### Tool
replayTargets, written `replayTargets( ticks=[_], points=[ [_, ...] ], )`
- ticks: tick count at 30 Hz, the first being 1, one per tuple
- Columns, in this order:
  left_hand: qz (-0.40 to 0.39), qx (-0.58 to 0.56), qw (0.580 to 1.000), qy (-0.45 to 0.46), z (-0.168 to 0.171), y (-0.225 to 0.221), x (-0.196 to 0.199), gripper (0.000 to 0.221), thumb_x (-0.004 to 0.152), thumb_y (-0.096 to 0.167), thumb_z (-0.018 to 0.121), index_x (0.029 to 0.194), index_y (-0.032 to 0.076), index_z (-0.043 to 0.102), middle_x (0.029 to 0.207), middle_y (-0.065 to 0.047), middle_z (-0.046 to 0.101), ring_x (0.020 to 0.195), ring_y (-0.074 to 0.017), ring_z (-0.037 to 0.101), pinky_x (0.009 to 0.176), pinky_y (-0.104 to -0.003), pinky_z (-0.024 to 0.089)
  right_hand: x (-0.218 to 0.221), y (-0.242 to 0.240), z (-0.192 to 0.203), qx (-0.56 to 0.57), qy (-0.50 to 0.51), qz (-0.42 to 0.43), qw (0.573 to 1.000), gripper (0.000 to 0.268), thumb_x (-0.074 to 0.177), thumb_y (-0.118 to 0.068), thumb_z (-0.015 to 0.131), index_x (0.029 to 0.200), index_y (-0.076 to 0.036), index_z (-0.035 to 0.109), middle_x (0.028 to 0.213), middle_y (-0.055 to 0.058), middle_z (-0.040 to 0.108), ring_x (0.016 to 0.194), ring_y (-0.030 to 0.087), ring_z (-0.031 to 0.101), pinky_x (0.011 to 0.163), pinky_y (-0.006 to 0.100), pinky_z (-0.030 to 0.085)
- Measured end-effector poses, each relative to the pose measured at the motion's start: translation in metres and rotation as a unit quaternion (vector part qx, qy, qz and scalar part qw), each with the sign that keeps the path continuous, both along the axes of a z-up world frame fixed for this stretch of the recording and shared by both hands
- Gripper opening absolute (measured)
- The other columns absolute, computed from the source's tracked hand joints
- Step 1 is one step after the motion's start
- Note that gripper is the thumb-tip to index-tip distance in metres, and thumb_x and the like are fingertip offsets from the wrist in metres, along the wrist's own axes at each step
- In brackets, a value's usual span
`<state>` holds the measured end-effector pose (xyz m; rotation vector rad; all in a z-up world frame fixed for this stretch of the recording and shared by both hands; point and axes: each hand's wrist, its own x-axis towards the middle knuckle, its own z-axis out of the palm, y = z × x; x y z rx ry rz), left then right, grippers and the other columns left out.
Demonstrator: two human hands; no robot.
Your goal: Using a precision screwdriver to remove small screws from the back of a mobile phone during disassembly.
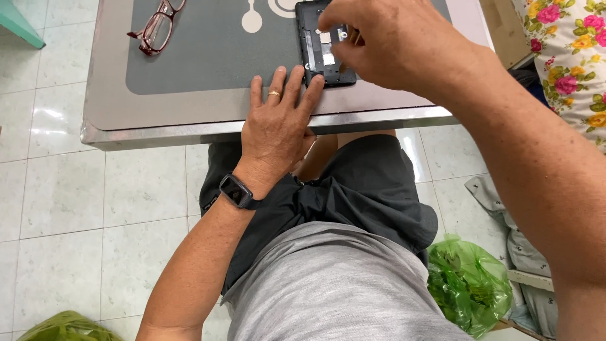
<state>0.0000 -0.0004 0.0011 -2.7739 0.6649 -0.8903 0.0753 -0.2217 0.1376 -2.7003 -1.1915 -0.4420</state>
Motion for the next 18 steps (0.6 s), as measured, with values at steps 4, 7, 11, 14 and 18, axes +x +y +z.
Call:
replayTargets(
  ticks=[4,7,11,14,18],
  points=[
    [-0.002,-0.005,1.0,-0.013,0.001,0.001,-0.001,0.091,0.078,0.027,0.085,0.161,0.021,0.048,0.159,-0.013,0.058,0.142,-0.037,0.061,0.116,-0.064,0.047,-0.005,0.004,0.01,0.025,0.06,0.045,0.997,0.042,0.099,0.003,0.071,0.141,-0.002,0.075,0.098,0.013,0.076,0.085,0.033,0.072,0.067,0.048,0.053],
    [-0.002,-0.002,1.0,-0.012,0.001,0.0,0.0,0.092,0.077,0.028,0.086,0.161,0.022,0.048,0.158,-0.012,0.057,0.142,-0.0364,0.061,0.116,-0.063,0.047,0.001,0.0,-0.003,0.016,0.032,0.023,0.999,0.029,0.109,-0.007,0.073,0.138,-0.002,0.077,0.104,0.017,0.075,0.084,0.037,0.071,0.062,0.052,0.054],
    [0.0,-0.007,1.0,-0.008,0.002,0.0,-0.001,0.098,0.074,0.038,0.094,0.161,0.023,0.051,0.158,-0.012,0.057,0.143,-0.0367,0.06,0.116,-0.064,0.046,0.001,-0.003,-0.009,0.018,-0.007,0.024,1.0,0.022,0.116,-0.012,0.077,0.136,-0.001,0.076,0.112,0.022,0.073,0.084,0.041,0.07,0.065,0.06,0.055],
    [-0.003,-0.008,1.0,-0.004,0.001,0.0,-0.001,0.096,0.075,0.031,0.091,0.161,0.021,0.049,0.16,-0.013,0.058,0.143,-0.0381,0.06,0.116,-0.065,0.046,-0.006,0.006,0.008,0.055,0.105,0.039,0.992,0.043,0.1,0.007,0.068,0.142,-0.002,0.073,0.105,0.013,0.077,0.087,0.032,0.072,0.069,0.047,0.054],
    [-0.004,-0.004,1.0,-0.015,0.0,0.0,0.0,0.095,0.076,0.031,0.09,0.161,0.021,0.048,0.158,-0.013,0.058,0.142,-0.0374,0.061,0.116,-0.064,0.047,-0.013,0.012,0.018,0.024,0.119,0.057,0.991,0.04,0.101,0.007,0.067,0.14,-0.003,0.072,0.111,0.016,0.077,0.092,0.034,0.073,0.07,0.049,0.054]
  ],
)
